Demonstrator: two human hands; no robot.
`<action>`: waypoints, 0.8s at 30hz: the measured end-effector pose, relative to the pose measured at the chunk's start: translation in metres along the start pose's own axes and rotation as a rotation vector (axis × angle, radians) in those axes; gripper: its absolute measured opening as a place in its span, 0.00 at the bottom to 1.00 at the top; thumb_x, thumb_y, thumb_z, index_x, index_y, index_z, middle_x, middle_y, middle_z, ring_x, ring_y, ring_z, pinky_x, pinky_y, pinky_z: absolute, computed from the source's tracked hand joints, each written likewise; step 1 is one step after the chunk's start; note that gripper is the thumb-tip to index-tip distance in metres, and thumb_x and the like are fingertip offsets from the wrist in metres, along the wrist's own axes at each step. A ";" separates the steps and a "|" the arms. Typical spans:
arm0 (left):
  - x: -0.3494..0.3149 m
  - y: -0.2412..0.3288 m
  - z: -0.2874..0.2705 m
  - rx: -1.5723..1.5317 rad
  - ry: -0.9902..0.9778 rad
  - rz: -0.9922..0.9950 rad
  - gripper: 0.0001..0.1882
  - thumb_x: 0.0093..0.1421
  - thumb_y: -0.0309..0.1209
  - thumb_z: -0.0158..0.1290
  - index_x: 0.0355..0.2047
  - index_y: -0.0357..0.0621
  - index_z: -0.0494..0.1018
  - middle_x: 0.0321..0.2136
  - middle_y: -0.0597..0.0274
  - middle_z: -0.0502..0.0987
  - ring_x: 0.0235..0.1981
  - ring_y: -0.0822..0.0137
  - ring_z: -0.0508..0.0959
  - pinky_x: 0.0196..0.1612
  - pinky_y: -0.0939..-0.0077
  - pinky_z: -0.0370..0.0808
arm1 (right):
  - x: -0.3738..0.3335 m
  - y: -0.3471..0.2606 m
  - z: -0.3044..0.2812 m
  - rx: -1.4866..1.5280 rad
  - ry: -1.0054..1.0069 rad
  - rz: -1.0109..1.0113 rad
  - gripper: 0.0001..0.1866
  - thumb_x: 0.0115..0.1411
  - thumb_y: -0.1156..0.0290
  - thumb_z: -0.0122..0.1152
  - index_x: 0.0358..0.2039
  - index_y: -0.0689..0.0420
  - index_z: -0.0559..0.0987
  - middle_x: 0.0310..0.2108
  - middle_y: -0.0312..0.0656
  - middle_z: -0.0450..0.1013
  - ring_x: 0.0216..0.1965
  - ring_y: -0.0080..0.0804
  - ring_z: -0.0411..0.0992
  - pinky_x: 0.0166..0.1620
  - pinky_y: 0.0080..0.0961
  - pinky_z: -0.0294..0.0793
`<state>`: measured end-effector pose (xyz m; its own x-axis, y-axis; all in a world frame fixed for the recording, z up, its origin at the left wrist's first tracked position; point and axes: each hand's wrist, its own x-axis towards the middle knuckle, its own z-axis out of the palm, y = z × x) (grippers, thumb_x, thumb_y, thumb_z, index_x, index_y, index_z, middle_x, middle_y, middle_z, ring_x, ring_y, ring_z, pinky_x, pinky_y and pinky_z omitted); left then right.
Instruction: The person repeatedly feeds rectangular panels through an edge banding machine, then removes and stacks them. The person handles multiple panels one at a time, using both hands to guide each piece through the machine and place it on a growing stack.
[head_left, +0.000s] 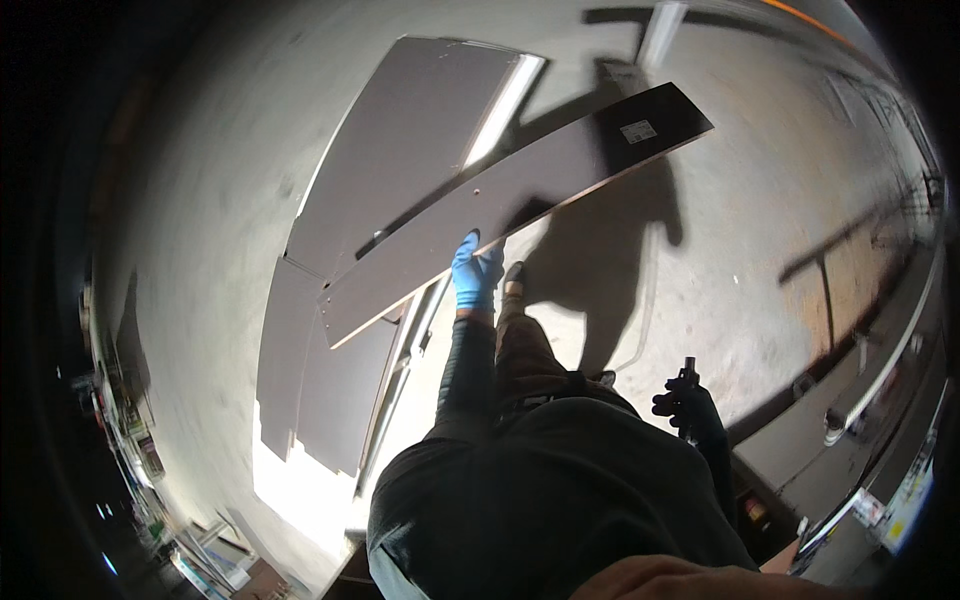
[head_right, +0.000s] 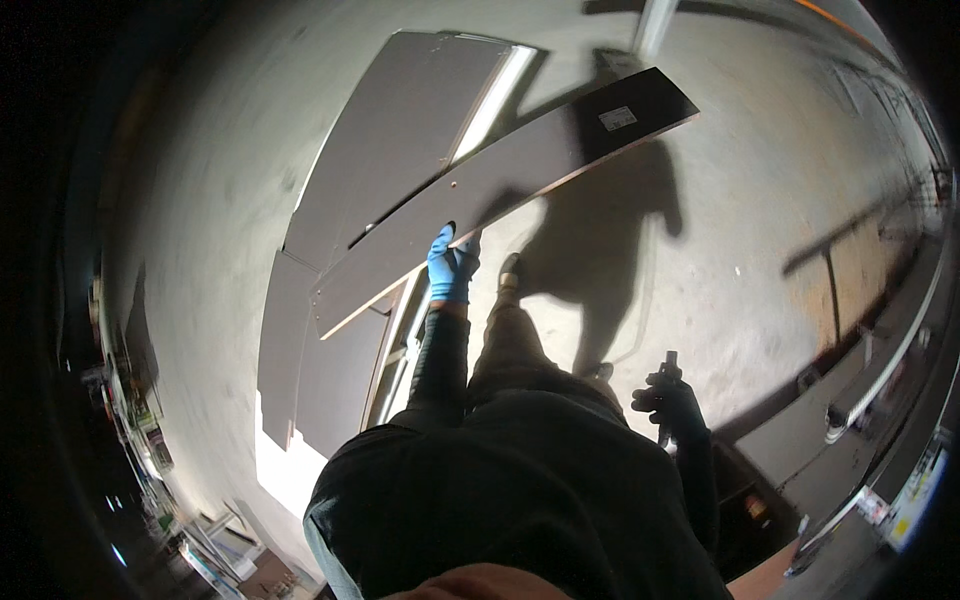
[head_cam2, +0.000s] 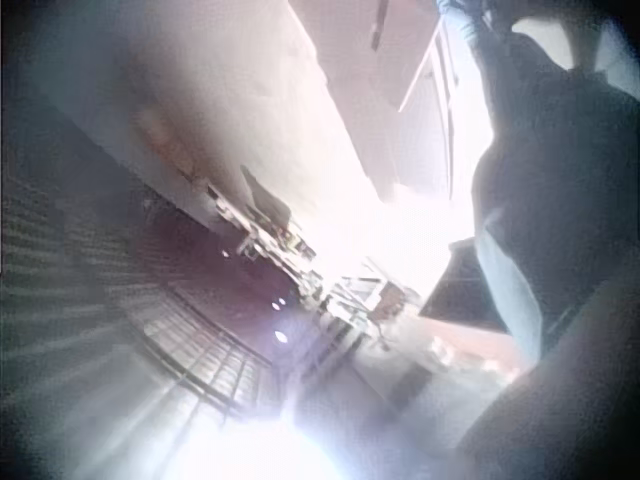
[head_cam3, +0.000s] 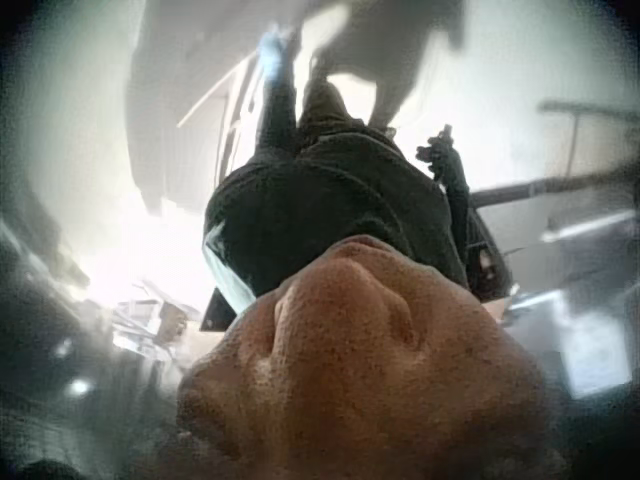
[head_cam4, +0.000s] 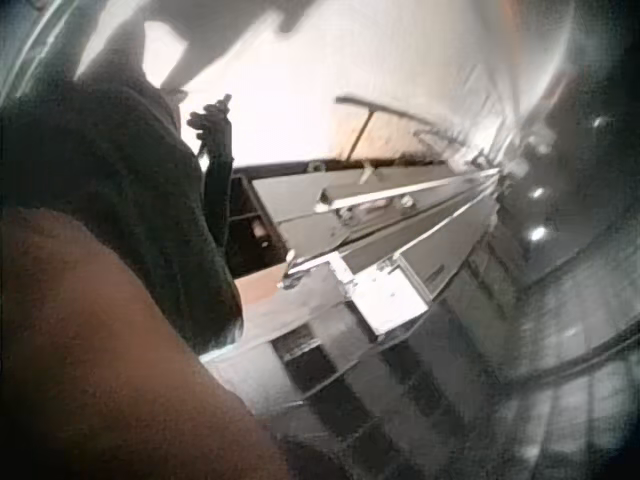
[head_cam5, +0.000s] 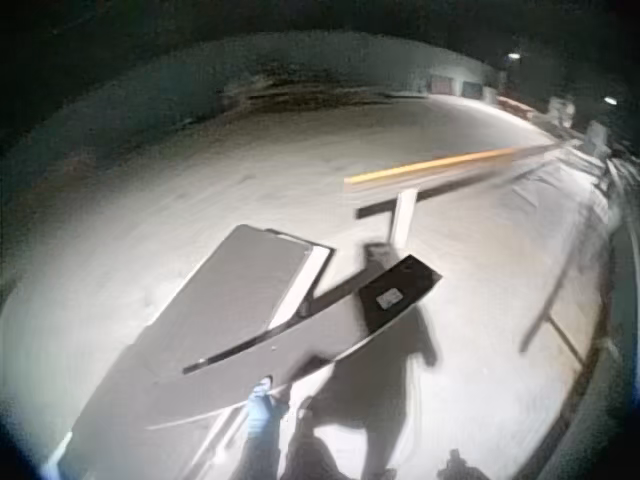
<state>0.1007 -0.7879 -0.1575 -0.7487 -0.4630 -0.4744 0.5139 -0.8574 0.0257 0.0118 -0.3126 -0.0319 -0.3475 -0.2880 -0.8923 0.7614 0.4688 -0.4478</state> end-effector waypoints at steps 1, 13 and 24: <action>0.003 0.031 -0.011 -0.264 -0.053 -0.090 0.26 0.62 0.26 0.55 0.59 0.33 0.65 0.57 0.50 0.72 0.57 0.57 0.72 0.65 0.66 0.66 | 0.015 -0.011 0.016 0.038 -0.064 -0.001 0.20 0.68 0.56 0.52 0.51 0.58 0.72 0.37 0.45 0.81 0.35 0.30 0.81 0.23 0.16 0.67; 0.057 0.177 -0.045 -0.048 0.245 0.551 0.15 0.60 0.22 0.55 0.48 0.35 0.72 0.47 0.52 0.77 0.50 0.53 0.76 0.58 0.55 0.75 | 0.108 -0.080 0.094 -0.250 -0.278 0.117 0.25 0.65 0.48 0.56 0.53 0.53 0.70 0.42 0.50 0.80 0.39 0.42 0.83 0.24 0.25 0.67; 0.216 0.280 -0.040 -0.073 0.259 0.675 0.20 0.62 0.26 0.54 0.53 0.30 0.68 0.52 0.39 0.71 0.54 0.43 0.72 0.59 0.50 0.71 | 0.115 -0.120 0.127 -0.235 -0.073 0.398 0.17 0.68 0.61 0.54 0.51 0.57 0.70 0.37 0.41 0.81 0.35 0.34 0.83 0.25 0.20 0.74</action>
<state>0.0995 -1.1197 -0.2879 -0.1395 -0.8101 -0.5694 0.8625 -0.3819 0.3321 -0.0500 -0.5082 -0.0733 -0.0078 -0.1019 -0.9948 0.6800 0.7289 -0.0800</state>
